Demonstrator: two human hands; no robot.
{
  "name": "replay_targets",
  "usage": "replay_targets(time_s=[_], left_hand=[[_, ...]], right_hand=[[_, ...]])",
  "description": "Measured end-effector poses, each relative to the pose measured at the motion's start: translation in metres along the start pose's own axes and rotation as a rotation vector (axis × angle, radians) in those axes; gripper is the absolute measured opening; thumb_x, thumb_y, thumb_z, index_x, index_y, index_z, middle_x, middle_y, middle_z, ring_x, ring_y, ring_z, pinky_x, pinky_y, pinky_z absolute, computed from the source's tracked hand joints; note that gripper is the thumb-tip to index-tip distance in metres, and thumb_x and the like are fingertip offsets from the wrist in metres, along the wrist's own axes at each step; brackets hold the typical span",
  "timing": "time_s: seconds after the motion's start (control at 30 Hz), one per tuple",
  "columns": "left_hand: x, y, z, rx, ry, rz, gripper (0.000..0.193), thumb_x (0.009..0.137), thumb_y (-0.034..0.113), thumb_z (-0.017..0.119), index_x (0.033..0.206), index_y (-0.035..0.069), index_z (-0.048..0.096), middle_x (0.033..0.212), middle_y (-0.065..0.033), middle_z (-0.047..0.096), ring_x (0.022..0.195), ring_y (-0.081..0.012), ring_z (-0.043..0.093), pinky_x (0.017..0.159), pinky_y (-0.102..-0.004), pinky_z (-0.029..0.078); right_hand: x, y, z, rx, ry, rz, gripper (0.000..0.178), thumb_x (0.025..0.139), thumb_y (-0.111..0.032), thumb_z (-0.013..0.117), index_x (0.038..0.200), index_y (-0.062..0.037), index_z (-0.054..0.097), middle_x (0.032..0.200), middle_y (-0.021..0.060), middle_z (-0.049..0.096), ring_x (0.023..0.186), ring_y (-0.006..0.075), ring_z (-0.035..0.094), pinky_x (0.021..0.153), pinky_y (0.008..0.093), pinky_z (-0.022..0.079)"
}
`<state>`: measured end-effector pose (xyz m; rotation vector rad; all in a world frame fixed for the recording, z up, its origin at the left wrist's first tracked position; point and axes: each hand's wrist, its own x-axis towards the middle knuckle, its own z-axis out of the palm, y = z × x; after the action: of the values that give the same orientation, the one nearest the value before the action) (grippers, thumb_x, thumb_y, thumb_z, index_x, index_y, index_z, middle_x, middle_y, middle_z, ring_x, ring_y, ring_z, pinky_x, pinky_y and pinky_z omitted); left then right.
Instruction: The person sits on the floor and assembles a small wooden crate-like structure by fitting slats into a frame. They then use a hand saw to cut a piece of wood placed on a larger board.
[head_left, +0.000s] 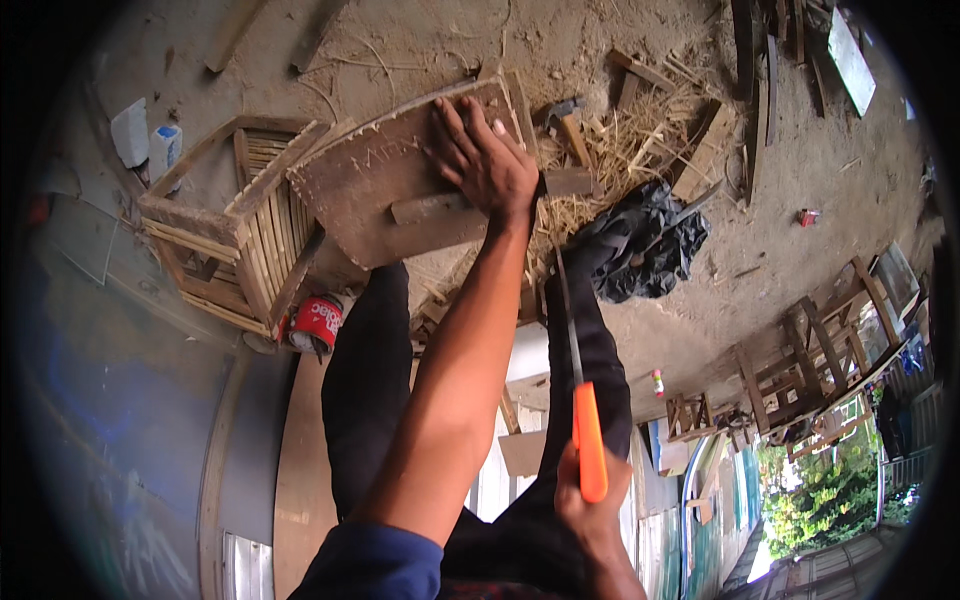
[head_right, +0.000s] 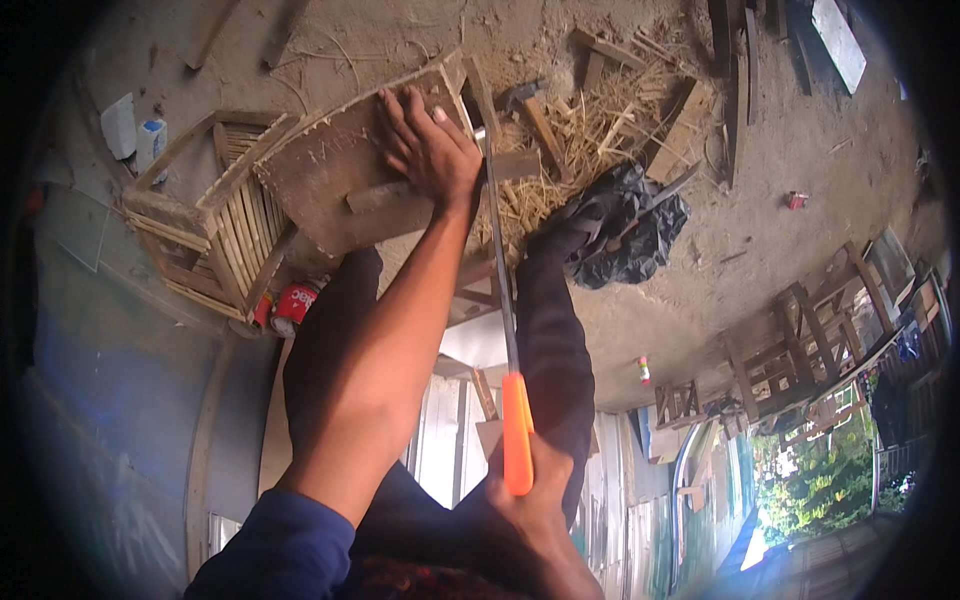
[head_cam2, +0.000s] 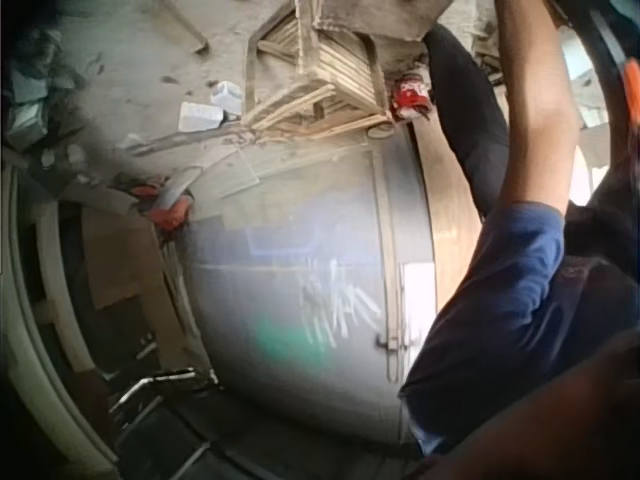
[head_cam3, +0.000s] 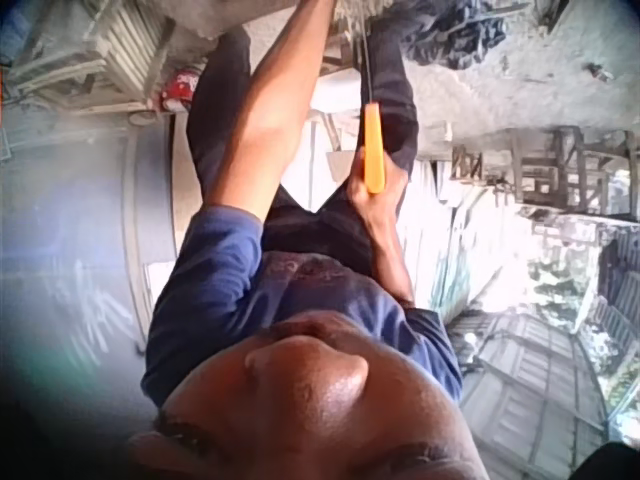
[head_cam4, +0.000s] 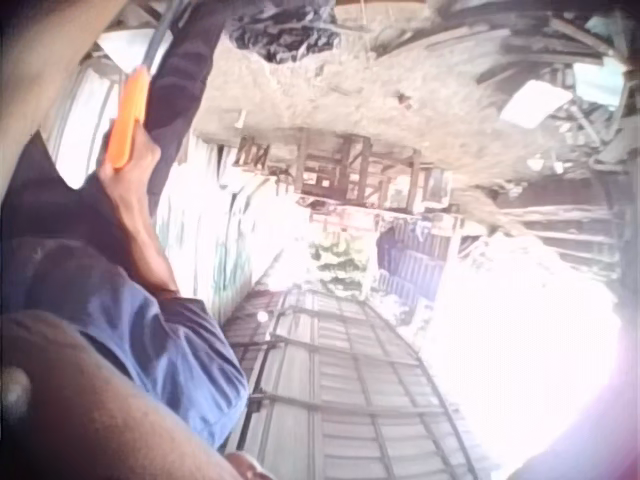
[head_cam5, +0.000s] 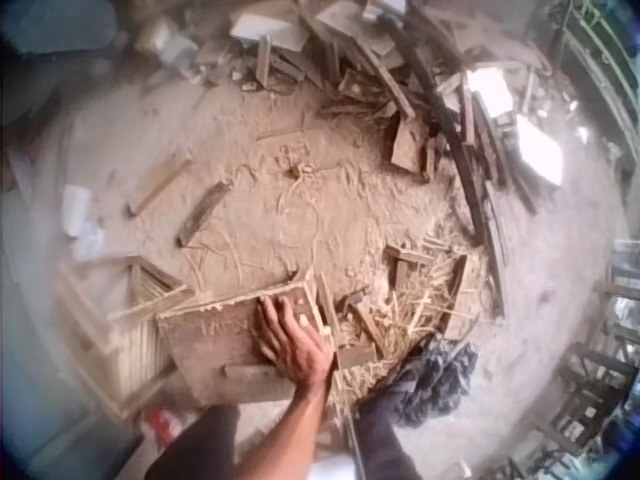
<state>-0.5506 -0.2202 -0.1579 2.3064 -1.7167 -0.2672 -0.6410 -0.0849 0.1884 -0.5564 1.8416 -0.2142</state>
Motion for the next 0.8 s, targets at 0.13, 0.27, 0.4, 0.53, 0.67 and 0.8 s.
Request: replay_targets(time_s=[0.13, 0.27, 0.4, 0.53, 0.67, 0.8], left_hand=[[0.000, 0.007, -0.004, -0.039, -0.075, -0.034, 0.049, 0.101, 0.023, 0.051, 0.146, 0.006, 0.042, 0.162, -0.0209, 0.027, 0.149, -0.0395, 0.028, 0.119, -0.0646, 0.014], [-0.001, 0.002, -0.002, -0.044, -0.074, -0.048, 0.050, 0.101, 0.023, 0.053, 0.147, 0.008, 0.040, 0.162, -0.0201, 0.028, 0.150, -0.0376, 0.029, 0.119, -0.0642, 0.016], [-0.001, -0.009, 0.008, 0.102, -0.068, -0.093, 0.046, 0.102, 0.025, 0.055, 0.145, 0.019, 0.040, 0.162, -0.0144, 0.031, 0.146, -0.0349, 0.036, 0.113, -0.0581, 0.029], [-0.001, -0.003, 0.014, 0.079, 0.020, 0.004, 0.046, 0.102, 0.025, 0.054, 0.145, 0.014, 0.041, 0.160, -0.0162, 0.034, 0.147, -0.0344, 0.034, 0.114, -0.0611, 0.026], [0.003, 0.000, 0.005, -0.070, 0.044, -0.048, 0.041, 0.102, 0.026, 0.046, 0.139, 0.009, 0.047, 0.157, -0.0187, 0.036, 0.147, -0.0380, 0.032, 0.117, -0.0645, 0.018], [0.001, -0.002, 0.005, -0.036, 0.021, -0.041, 0.046, 0.100, 0.026, 0.049, 0.142, 0.009, 0.045, 0.160, -0.0204, 0.033, 0.148, -0.0376, 0.031, 0.119, -0.0643, 0.015]], right_hand=[[0.125, -0.006, 0.047, 0.044, 0.091, -0.009, 0.010, 0.080, -0.004, 0.064, 0.078, 0.0041, 0.060, 0.064, 0.0194, 0.060, 0.055, 0.0319, 0.063, 0.056, 0.0378, 0.050], [0.137, 0.059, 0.085, 0.084, 0.118, -0.338, 0.005, 0.080, -0.001, 0.063, 0.077, 0.0011, 0.061, 0.062, 0.0166, 0.057, 0.053, 0.0304, 0.059, 0.057, 0.0354, 0.050], [0.178, 0.160, 0.118, -0.010, 0.183, -0.716, 0.013, 0.088, -0.002, 0.061, 0.075, -0.0020, 0.056, 0.068, 0.0131, 0.055, 0.058, 0.0307, 0.058, 0.057, 0.0369, 0.049], [0.162, 0.163, 0.125, -0.009, 0.166, -0.637, 0.009, 0.075, 0.002, 0.067, 0.080, -0.0021, 0.061, 0.071, 0.0134, 0.059, 0.064, 0.0328, 0.062, 0.063, 0.0385, 0.051], [0.098, 0.085, 0.068, 0.004, 0.011, -0.308, 0.011, 0.073, 0.002, 0.068, 0.081, -0.0005, 0.061, 0.071, 0.0154, 0.062, 0.060, 0.0335, 0.063, 0.059, 0.0381, 0.052], [0.005, 0.043, 0.031, -0.079, 0.046, -0.224, 0.019, 0.089, -0.004, 0.058, 0.071, -0.0015, 0.054, 0.057, 0.0129, 0.051, 0.044, 0.0257, 0.049, 0.048, 0.0331, 0.042]])
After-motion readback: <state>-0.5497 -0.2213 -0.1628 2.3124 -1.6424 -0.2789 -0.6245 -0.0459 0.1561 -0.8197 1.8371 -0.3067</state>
